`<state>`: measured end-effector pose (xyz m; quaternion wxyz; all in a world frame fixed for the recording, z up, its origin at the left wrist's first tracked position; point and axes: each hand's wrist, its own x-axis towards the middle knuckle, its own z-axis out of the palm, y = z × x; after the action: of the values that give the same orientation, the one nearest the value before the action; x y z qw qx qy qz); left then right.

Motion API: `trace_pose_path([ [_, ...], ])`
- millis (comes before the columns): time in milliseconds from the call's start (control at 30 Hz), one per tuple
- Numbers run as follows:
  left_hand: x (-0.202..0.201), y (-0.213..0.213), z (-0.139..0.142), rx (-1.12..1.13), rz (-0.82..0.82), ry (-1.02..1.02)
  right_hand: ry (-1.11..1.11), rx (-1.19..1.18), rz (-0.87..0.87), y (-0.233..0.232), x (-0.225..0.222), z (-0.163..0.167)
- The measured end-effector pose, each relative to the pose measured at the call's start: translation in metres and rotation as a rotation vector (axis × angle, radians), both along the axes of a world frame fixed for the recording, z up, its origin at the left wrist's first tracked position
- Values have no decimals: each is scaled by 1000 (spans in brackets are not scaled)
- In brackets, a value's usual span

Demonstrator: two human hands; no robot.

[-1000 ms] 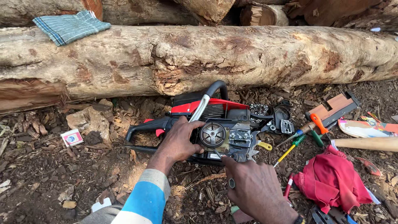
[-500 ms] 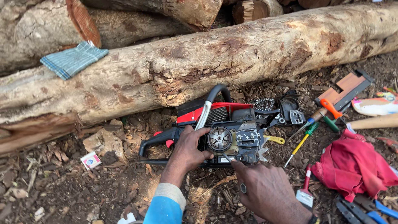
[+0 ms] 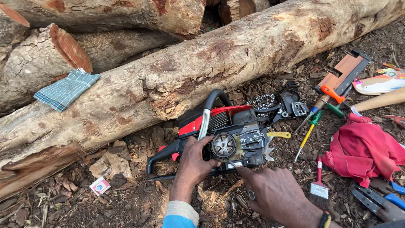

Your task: The person uses a wrench to tighten a bolt on the clutch assembly of a chainsaw. They hold the clutch with one hand and turn the wrench with the other to secure the component.

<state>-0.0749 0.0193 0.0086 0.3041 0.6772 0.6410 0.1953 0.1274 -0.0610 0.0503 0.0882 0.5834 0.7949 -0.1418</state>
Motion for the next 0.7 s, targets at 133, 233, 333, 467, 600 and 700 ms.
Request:
trace_pose_path([
  [133,2,1,1,-33,15,11,79,72,6,-1,5,0],
  [233,2,-1,2,-54,11,36,82,40,-7,0,4,3],
  [333,0,-1,2,-13,11,14,49,-21,-31,1,2,6],
  [467,-2,1,-2,93,-1,-9,92,90,-21,-1,5,6],
  [600,-2,0,-8,122,-15,-84,61,175,6,-2,8,2],
  [700,-3,0,-9,143,-10,-78,59,226,22,-2,8,1],
])
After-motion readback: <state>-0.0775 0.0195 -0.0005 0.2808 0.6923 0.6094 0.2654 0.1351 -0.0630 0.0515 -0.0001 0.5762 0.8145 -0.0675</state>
